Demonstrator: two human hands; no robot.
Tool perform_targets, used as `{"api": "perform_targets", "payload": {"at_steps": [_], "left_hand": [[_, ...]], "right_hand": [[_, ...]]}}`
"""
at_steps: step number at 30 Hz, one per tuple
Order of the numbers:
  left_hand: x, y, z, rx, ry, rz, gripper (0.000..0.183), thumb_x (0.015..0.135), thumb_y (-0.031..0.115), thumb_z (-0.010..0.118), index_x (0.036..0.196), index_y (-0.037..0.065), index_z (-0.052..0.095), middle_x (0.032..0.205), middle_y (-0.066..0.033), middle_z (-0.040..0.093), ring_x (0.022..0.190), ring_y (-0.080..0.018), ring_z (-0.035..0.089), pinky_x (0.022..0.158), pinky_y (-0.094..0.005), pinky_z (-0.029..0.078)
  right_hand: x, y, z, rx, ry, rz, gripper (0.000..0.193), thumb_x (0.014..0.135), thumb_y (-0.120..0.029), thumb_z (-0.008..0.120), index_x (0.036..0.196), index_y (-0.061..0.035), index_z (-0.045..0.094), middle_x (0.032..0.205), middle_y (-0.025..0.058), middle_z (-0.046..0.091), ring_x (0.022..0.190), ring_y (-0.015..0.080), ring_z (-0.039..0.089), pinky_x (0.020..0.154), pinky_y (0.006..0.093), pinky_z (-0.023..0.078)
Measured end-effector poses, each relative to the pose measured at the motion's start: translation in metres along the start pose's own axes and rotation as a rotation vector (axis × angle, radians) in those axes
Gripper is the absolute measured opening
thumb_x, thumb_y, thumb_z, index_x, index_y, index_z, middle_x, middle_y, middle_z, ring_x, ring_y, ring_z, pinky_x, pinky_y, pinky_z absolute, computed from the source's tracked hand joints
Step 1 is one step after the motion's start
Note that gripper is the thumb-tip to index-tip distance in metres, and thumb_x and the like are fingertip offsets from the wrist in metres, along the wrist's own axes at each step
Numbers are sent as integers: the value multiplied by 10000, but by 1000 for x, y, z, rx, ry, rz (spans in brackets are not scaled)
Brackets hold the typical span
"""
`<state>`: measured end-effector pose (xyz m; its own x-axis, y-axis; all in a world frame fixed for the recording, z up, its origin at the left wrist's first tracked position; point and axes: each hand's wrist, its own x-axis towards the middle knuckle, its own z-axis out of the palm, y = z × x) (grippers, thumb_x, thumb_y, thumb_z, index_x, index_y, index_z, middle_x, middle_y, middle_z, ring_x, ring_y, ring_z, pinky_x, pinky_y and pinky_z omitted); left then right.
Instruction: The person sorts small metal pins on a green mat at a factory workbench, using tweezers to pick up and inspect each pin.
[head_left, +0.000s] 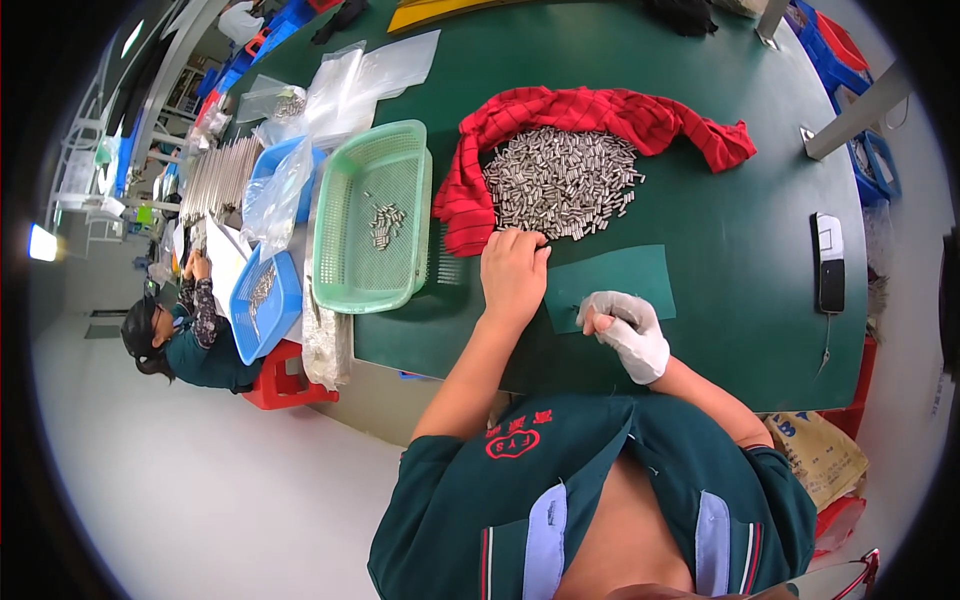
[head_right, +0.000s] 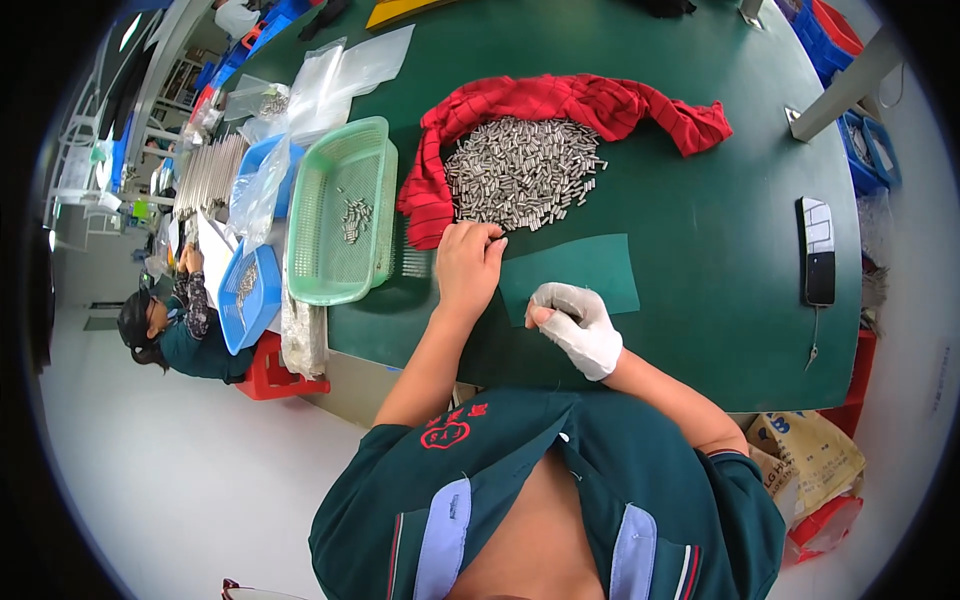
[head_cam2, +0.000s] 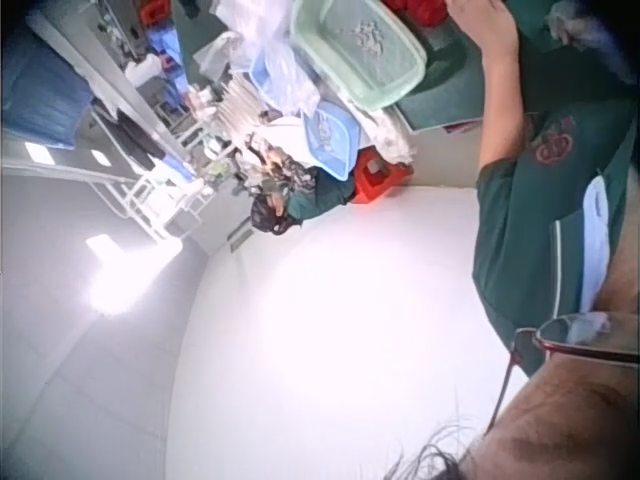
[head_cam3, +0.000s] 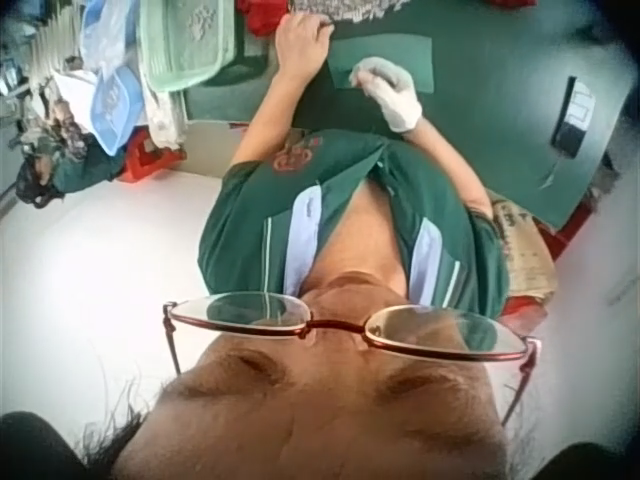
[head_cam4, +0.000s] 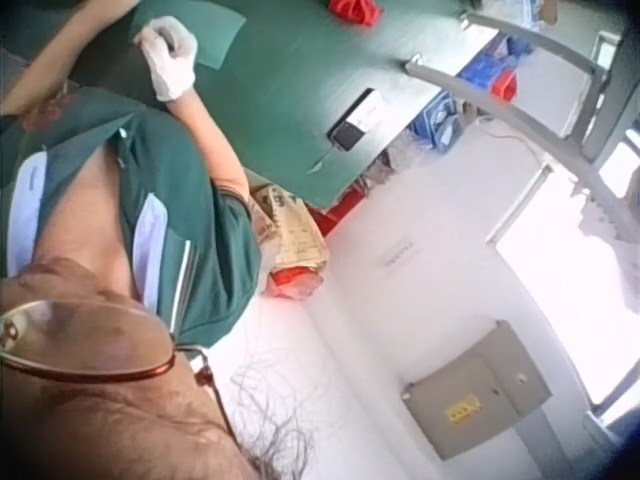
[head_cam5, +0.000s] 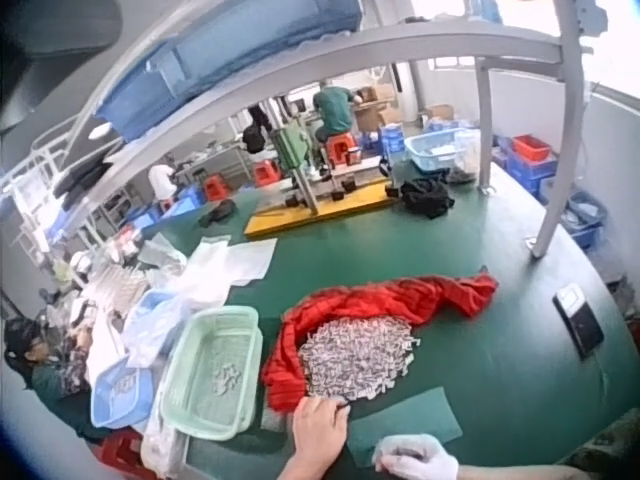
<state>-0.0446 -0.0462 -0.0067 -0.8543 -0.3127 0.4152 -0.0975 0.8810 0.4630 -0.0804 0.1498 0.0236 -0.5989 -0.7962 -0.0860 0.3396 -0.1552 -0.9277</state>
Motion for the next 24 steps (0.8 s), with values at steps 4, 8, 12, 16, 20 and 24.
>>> {"api": "perform_targets", "payload": {"at_steps": [4,8,12,16,20,24], "left_hand": [[2,1,5,63,-40,4,126,729,87,688,815,76,596,798,-66,557,797,-285,522,729,-391,425],[4,2,5,-13,-65,2,105,752,55,674,818,61,592,804,-73,559,766,-258,525,713,-358,431],[-1,3,-4,-687,-113,-306,62,812,17,642,844,27,589,837,-31,545,722,-132,485,673,-248,400],[-4,8,-10,-966,-136,-327,55,836,8,632,869,10,589,893,-9,528,740,-78,444,671,-205,369],[-7,13,-16,-1025,-170,-279,61,838,-11,624,885,8,590,922,-27,533,750,-84,448,678,-210,374],[-12,17,-21,-1068,-193,-282,59,841,-16,620,888,6,592,935,-32,542,753,-86,452,686,-214,381]], "right_hand": [[0,-7,-1,0,-19,39,230,887,-220,559,795,-9,561,770,18,558,671,70,452,617,223,376],[2,-8,-6,-28,-34,20,214,888,-200,548,812,-1,565,782,28,572,701,80,480,645,234,405],[3,-7,-9,-19,-42,31,200,885,-189,547,835,3,570,789,32,575,719,87,493,664,241,419],[2,-11,-7,16,-37,49,194,882,-182,550,838,5,573,782,31,575,723,87,494,667,245,422],[2,-10,-7,-19,-39,57,192,881,-183,551,830,1,572,772,26,573,728,86,493,670,248,421],[1,-8,-4,11,-22,31,198,884,-190,544,831,-1,571,773,24,571,734,86,491,680,246,418]]}}
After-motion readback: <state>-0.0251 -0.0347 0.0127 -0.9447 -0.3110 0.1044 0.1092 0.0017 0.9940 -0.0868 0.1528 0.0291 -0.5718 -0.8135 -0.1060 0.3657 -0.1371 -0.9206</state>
